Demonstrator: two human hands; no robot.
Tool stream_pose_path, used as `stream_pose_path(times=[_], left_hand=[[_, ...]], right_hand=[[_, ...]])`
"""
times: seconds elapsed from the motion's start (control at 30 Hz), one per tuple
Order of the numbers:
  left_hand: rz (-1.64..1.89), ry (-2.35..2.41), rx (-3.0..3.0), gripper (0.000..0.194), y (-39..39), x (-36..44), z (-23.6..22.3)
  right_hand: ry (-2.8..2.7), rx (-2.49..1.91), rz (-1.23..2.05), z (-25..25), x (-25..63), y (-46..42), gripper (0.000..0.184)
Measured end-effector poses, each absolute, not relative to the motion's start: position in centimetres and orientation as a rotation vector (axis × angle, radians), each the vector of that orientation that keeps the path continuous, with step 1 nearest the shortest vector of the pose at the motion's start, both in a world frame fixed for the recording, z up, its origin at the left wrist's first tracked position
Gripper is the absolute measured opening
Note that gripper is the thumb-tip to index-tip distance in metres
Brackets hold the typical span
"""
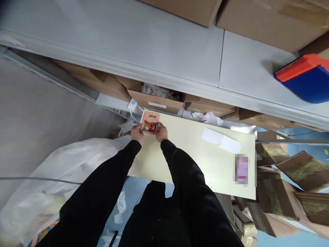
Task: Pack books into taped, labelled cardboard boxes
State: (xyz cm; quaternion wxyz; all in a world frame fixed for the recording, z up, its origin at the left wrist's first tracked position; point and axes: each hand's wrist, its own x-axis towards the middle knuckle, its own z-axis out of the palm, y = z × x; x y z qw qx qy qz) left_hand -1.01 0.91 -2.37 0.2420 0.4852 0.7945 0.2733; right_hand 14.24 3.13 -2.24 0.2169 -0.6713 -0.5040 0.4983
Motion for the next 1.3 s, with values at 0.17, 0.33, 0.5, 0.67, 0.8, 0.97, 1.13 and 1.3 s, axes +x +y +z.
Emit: stream_pose_path(times=[0.17,0.33,0.5,0.67,0.8,0.97,1.13,1.3], left_hand=[[0.827,2.185,1.260,0.038,-0.2,-0.4,-0.1],[0.984,2.130,1.202,0.029,-2.1,2.2,4.2],[1.020,1.762,1.077,0.024,-3.6,8.3,9.0],[0.893,1.289,1.177,0.029,-3.7,16.5,15.2],[0.832,1.078,1.263,0.033,-2.5,24.0,20.6],[0.866,0.821,1.223,0.047,1.2,34.9,26.2],[0.956,0.807,1.068,0.059,5.9,43.6,29.0],[1.034,0.915,1.060,0.064,8.3,47.1,28.1]], right_hand=[[-1.270,-1.873,1.497,-0.2,16.5,1.4,0.060],[-1.212,-1.787,1.556,4.1,20.9,-3.6,0.048],[-1.107,-1.642,1.620,8.2,29.6,-8.9,0.035],[-1.293,-1.661,1.231,13.5,41.4,-9.1,0.031],[-1.302,-1.642,0.815,19.8,50.4,-5.2,0.028],[-1.162,-1.482,0.572,26.4,58.3,2.5,0.053],[-1.071,-1.359,0.878,28.0,61.7,9.5,0.068],[-1.126,-1.260,0.944,26.8,62.3,12.7,0.067]])
